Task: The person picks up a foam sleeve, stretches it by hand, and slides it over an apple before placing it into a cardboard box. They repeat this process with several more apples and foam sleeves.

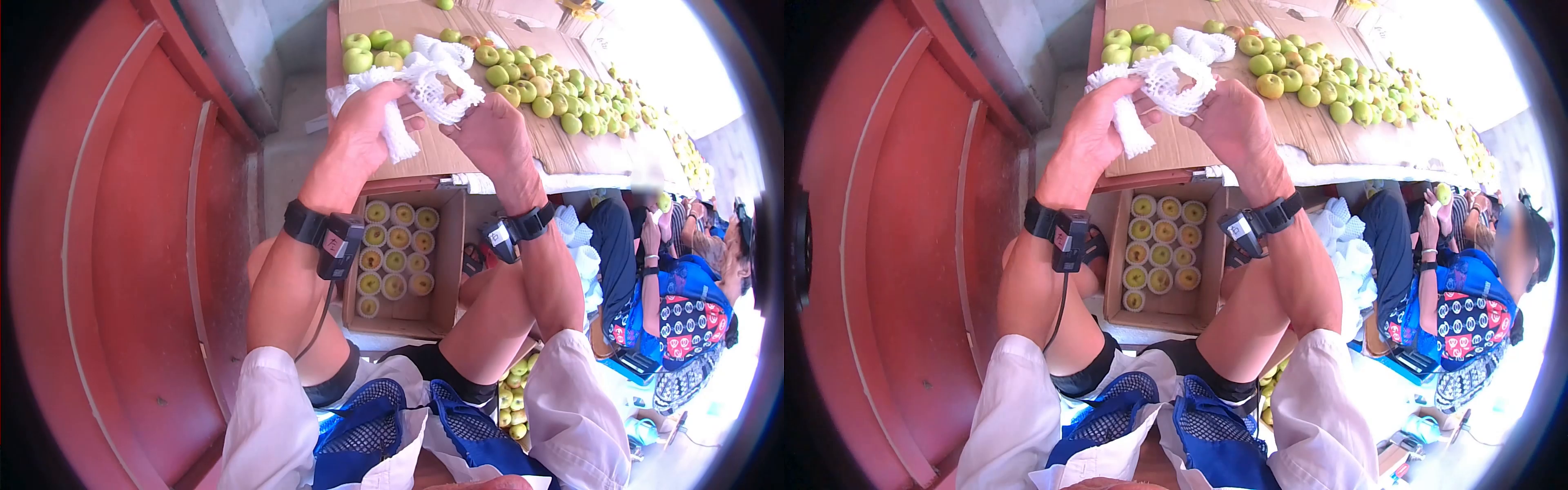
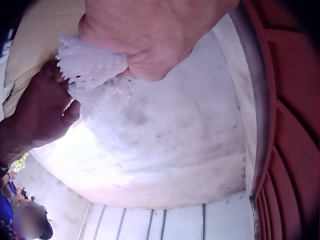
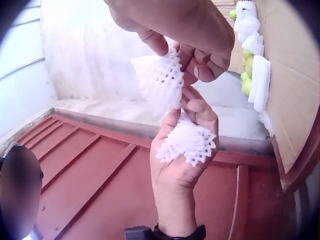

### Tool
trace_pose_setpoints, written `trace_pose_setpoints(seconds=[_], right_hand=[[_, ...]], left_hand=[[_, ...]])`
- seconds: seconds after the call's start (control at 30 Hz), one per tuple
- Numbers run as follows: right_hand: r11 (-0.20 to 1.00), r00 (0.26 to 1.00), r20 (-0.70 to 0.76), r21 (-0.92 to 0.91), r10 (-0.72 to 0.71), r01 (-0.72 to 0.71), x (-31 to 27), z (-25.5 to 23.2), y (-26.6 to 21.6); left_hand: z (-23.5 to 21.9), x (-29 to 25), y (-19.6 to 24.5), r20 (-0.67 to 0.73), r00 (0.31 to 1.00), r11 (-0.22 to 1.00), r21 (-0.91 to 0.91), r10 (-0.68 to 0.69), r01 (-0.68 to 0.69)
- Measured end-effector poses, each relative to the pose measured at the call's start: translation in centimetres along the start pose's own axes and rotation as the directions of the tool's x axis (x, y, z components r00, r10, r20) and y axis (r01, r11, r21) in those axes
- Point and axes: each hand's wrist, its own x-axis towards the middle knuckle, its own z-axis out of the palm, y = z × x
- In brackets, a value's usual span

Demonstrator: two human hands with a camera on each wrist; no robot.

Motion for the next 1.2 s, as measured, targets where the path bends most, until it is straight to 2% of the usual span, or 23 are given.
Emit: trace_pose_setpoints(seconds=[0.03, 0.13, 0.23, 0.33, 0.43, 0.53, 0.63, 0.67, 0.7, 0.73, 0.77, 0.8, 0.83, 0.93, 1.03, 1.07, 1.17, 1.2], right_hand=[[1.0, 1.0, -0.001, 0.004, 0.016, -0.016, 0.1, -0.4, 0.1], [0.99, 0.983, 0.147, 0.073, 0.106, -0.118, 0.6, -1.9, -0.1], [0.989, 0.982, 0.155, 0.083, 0.108, -0.121, 0.9, -2.7, 0.0], [1.0, 0.997, -0.079, -0.002, 0.019, -0.019, 0.3, 1.1, 0.2], [0.999, 0.974, 0.223, -0.017, 0.048, -0.045, 0.9, -0.1, -0.2], [0.995, 0.966, 0.248, 0.045, 0.078, -0.092, 0.6, -0.2, -0.2], [0.999, 0.967, 0.255, -0.033, -0.017, 0.026, 0.6, -0.3, 0.4], [0.873, 0.976, 0.211, -0.463, -0.055, 0.15, 0.3, 0.1, 0.4], [0.56, 0.976, 0.188, -0.8, -0.109, 0.216, -0.4, 0.5, 0.5], [0.128, 0.968, 0.188, -0.969, -0.166, 0.21, -0.7, 1.1, 0.5], [0.474, 0.986, 0.09, -0.868, -0.138, 0.145, -0.4, 1.3, 0.8], [0.756, 0.997, 0.008, -0.651, -0.076, 0.062, 0.1, 1.4, 1.0], [0.938, 0.999, -0.046, -0.347, 0.013, -0.029, 0.3, 1.7, 1.2], [0.686, 0.956, -0.137, -0.722, -0.261, 0.084, -0.4, 2.8, 1.0], [0.403, 0.856, -0.022, -0.888, -0.517, 0.221, -0.1, 3.2, 1.5], [0.467, 0.883, 0.015, -0.845, -0.469, 0.262, -0.4, 3.6, 1.7], [0.248, 0.902, 0.057, -0.952, -0.428, 0.178, -0.6, 5.4, 3.4], [0.135, 0.888, 0.093, -0.976, -0.449, 0.171, -0.8, 5.9, 3.6]], left_hand=[[-0.1, 0.0, 0.0, 0.013, 1.0, 0.999, -0.03, -0.025, 0.026], [-0.3, 0.2, 0.0, 0.063, 0.997, 0.997, -0.064, -0.04, 0.044], [-0.4, 0.3, 0.0, 0.103, 0.994, 0.996, -0.072, -0.04, 0.047], [0.1, -0.4, 0.3, 0.121, 0.991, 0.999, -0.016, -0.05, 0.052], [0.5, -0.6, 0.2, 0.131, 0.99, 0.996, -0.065, -0.054, 0.063], [0.8, -1.1, 0.5, 0.161, 0.985, 0.998, -0.018, -0.06, 0.064], [1.2, -2.1, 1.1, 0.241, 0.965, 0.994, 0.026, -0.105, 0.102], [1.2, -2.2, 1.0, 0.258, 0.963, 0.996, 0.01, -0.083, 0.084], [1.1, -2.2, 0.8, 0.275, 0.96, 0.998, -0.007, -0.061, 0.065], [1.0, -2.1, 0.7, 0.29, 0.956, 0.999, -0.024, -0.038, 0.047], [0.9, -1.9, 0.5, 0.262, 0.965, 0.998, -0.04, -0.027, 0.038], [0.6, -1.5, 0.3, 0.232, 0.973, 0.998, -0.057, -0.015, 0.029], [0.4, -1.2, 0.2, 0.201, 0.98, 0.997, -0.074, -0.003, 0.018], [-0.2, -0.7, 0.0, 0.032, 0.998, 0.997, -0.05, 0.056, -0.055], [-0.1, -0.8, 0.2, -0.066, 0.981, 0.98, 0.093, 0.183, -0.176], [-0.2, -0.8, 0.2, -0.059, 0.976, 0.968, 0.151, 0.21, -0.199], [-0.5, -0.8, -0.1, -0.016, 0.966, 0.929, 0.278, 0.258, -0.244], [-0.4, -0.9, -0.3, 0.004, 0.966, 0.924, 0.288, 0.26, -0.25]])
